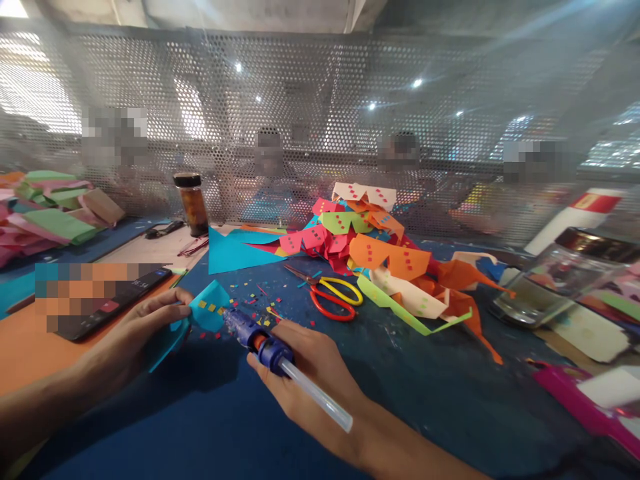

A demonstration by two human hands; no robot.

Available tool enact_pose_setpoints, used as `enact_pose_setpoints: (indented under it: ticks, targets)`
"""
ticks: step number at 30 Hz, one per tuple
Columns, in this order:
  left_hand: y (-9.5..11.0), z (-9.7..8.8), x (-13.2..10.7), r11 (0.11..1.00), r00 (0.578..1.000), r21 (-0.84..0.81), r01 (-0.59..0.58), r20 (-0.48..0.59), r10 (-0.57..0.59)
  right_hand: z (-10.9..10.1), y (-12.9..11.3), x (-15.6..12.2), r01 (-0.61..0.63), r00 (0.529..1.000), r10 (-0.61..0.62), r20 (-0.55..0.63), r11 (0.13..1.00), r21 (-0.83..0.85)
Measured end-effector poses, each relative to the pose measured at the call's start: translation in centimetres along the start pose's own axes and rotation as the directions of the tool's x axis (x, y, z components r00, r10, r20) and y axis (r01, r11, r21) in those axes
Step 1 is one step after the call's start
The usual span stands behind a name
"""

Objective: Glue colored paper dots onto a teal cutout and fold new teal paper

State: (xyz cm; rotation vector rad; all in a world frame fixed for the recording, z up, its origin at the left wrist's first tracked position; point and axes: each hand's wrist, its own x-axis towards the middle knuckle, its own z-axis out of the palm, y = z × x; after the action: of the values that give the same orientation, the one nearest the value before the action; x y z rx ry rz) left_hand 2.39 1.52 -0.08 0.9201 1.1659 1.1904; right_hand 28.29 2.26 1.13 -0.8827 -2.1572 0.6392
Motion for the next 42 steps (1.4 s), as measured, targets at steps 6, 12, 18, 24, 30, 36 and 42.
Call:
enact_pose_setpoints:
  ticks: [6,12,18,24,30,36,42]
  targets:
    - [0.0,0.1,0.0,1.000,1.000,-0.003,-0.014,0.022,0.014,-0.1,-0.2,0.0,-0.013,1.000,0.013,-0.001,1.000,0.004]
    - [0.1,0.1,0.0,1.000,1.000,-0.003,-0.014,0.015,0.014,-0.1,-0.1,0.0,-0.038,0.999,0.038,-0.010,0.999,0.018]
    - [-0.1,-0.1,0.2,1.000,0.999,-0.012,-0.025,0.038,0.026,0.0,0.0,0.1,-0.049,0.999,0.049,-0.008,0.999,0.002]
    - [-0.1,-0.1,0.0,1.000,0.999,-0.014,-0.019,0.051,0.019,0.0,-0.6,-0.1,-0.045,0.998,0.044,-0.036,0.999,-0.008]
    - [-0.1,0.0,0.0,1.000,0.998,-0.020,-0.019,0.055,0.020,-0.1,-0.9,-0.2,-0.034,0.998,0.033,-0.054,0.999,-0.027]
    - [-0.2,-0.1,0.1,0.999,0.998,-0.029,-0.017,0.053,0.019,-0.4,-0.7,0.2,-0.063,0.998,0.062,-0.024,0.998,-0.021]
    - [-0.3,-0.2,0.3,1.000,0.999,-0.024,-0.013,0.048,0.014,-0.5,-1.3,0.2,-0.142,0.990,0.143,0.002,0.989,-0.041]
